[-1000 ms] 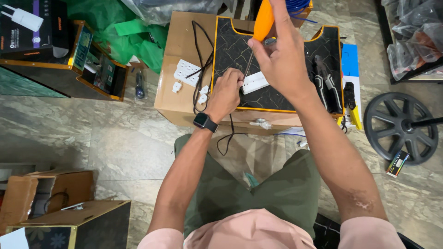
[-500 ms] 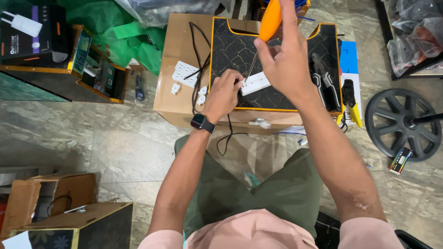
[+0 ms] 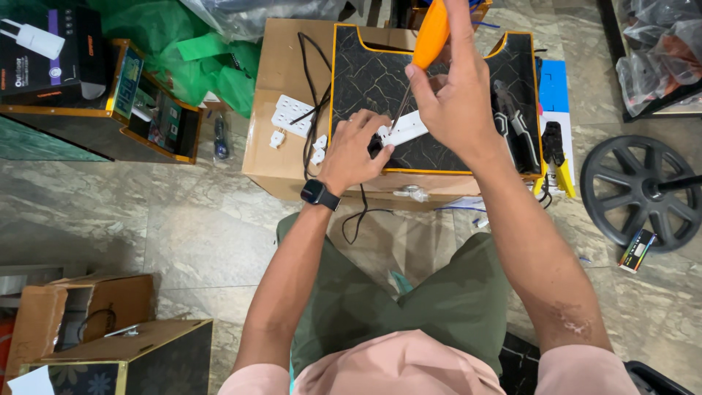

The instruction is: The person sits at a small table and uses a screwdriver to unscrew and open a white power strip, removing its cover and internal parts. They use pliers to handle and strip the ends of a black wire, then reassemble the power strip by driving the screws back in with the screwdriver.

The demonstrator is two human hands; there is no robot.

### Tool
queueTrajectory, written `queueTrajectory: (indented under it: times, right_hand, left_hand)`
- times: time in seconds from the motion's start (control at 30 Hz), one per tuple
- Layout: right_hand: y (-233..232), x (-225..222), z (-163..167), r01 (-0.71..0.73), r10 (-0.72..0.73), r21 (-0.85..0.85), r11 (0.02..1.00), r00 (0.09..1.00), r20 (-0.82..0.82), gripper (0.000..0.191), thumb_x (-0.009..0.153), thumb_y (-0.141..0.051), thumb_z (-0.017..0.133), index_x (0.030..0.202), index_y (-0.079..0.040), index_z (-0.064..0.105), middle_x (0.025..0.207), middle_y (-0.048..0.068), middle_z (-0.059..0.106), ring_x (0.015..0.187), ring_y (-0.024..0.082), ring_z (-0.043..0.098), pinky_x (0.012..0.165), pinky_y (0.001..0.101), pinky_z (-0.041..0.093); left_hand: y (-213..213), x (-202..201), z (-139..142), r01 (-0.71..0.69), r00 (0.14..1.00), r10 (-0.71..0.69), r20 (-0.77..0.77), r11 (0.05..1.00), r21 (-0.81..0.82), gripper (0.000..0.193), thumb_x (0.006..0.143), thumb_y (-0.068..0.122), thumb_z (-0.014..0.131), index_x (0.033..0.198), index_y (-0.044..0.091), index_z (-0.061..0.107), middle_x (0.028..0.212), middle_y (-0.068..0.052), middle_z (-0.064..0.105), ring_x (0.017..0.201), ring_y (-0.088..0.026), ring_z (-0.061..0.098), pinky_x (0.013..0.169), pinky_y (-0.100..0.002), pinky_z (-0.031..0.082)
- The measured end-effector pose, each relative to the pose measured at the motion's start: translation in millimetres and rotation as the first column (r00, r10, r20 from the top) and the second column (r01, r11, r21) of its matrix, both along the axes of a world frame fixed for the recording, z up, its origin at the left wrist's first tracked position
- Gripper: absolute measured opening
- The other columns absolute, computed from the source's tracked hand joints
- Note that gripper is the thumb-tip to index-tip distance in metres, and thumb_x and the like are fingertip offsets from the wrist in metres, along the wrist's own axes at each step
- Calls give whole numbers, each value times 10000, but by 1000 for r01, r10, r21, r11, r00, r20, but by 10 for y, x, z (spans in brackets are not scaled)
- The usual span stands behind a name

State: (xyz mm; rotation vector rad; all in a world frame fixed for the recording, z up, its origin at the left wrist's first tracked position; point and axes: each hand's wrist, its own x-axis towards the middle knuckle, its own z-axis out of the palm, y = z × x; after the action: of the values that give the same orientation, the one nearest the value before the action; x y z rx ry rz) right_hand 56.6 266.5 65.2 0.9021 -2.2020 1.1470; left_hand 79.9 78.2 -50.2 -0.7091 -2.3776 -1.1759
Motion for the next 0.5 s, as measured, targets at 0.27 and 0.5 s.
queueTrajectory:
  times: [0.27, 0.5]
  right_hand:
    - [-106, 88, 137, -38, 38, 5, 999, 999, -7, 783, 1048, 129, 708, 1609, -98, 210, 1539, 167, 499, 1218, 219, 701, 792, 254, 670]
    - [-72, 91, 391, -34, 34, -30, 999, 999, -9, 468, 1014, 86, 743, 1385, -21, 478, 1265, 113, 656, 1108, 204, 701, 935, 340, 594]
  left_hand:
    - [-3, -27, -35, 8, 999, -5, -47, 998, 56, 314, 841, 189, 769, 1123, 89, 674, 1181, -70, 640, 1103, -307, 600, 914, -409, 461]
    - [19, -30, -33, -15, 999, 16, -41, 999, 39, 266, 831, 179, 769, 1072, 78, 717, 1143, -42, 658, 1081, -301, 588, 896, -410, 463]
